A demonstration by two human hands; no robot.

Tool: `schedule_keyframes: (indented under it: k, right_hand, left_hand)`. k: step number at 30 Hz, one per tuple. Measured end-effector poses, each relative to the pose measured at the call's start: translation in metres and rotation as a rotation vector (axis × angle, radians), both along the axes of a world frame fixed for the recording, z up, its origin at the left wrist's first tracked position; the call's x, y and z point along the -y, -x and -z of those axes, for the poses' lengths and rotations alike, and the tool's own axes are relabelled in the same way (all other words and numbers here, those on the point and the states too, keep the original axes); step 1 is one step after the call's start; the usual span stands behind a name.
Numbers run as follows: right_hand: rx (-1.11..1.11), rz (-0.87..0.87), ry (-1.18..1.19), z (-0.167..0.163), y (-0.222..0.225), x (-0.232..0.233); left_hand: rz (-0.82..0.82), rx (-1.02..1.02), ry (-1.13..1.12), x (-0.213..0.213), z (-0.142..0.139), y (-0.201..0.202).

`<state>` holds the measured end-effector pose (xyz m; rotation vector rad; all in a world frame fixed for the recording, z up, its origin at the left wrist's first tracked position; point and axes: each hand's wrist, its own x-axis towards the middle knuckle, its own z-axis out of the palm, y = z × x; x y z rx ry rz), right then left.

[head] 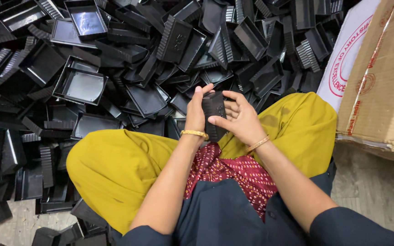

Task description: The person sits on the floor among a large pile of black plastic boxes, picks up bases and lids one at a time, fits lids onto the bases, and places some assembled boxes into a cardboard box. They continue fitting lids onto bases throughout the episode.

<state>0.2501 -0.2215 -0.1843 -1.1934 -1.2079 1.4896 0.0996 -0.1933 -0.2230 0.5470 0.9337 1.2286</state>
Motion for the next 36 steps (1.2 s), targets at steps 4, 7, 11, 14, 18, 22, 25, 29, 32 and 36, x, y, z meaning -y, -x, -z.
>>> schedule_keyframes:
  k: [4, 7, 11, 14, 18, 22, 25, 29, 32, 36]
  right_hand:
    - [0.087, 0.015, -0.023, -0.004, -0.001, -0.002]
    - [0.055, 0.022, -0.014, -0.007, 0.001, -0.001]
    - [0.003, -0.002, -0.062, -0.010, 0.001, 0.000]
    - [0.020, -0.005, -0.067, -0.015, -0.002, 0.001]
    - [-0.028, -0.008, -0.019, -0.020, -0.002, 0.004]
    - [-0.032, -0.010, -0.040, -0.014, 0.002, 0.003]
    - [0.028, -0.013, -0.040, -0.007, 0.002, -0.001]
    - [-0.235, -0.071, 0.296, -0.007, -0.007, -0.005]
    - [-0.398, -0.081, 0.418, -0.016, -0.010, 0.002]
    - [0.105, -0.138, -0.022, -0.025, 0.001, 0.022]
  left_hand:
    - [-0.030, -0.023, 0.001, 0.002, -0.007, 0.002]
    - [-0.001, -0.001, -0.034, 0.003, -0.010, 0.002]
    - [-0.023, 0.049, -0.009, 0.002, -0.010, 0.001]
    - [-0.024, 0.115, -0.013, 0.000, -0.009, 0.001]
    - [0.001, 0.153, 0.026, -0.002, -0.011, 0.004]
    - [-0.017, 0.092, 0.026, 0.003, -0.016, -0.002]
    - [-0.012, 0.152, 0.055, 0.008, -0.019, -0.007]
    - [-0.072, -0.501, -0.480, 0.004, -0.022, 0.004]
    - [-0.177, -0.987, -0.721, -0.007, -0.024, 0.027]
    - [-0.380, -1.099, -0.491, -0.016, -0.026, 0.041]
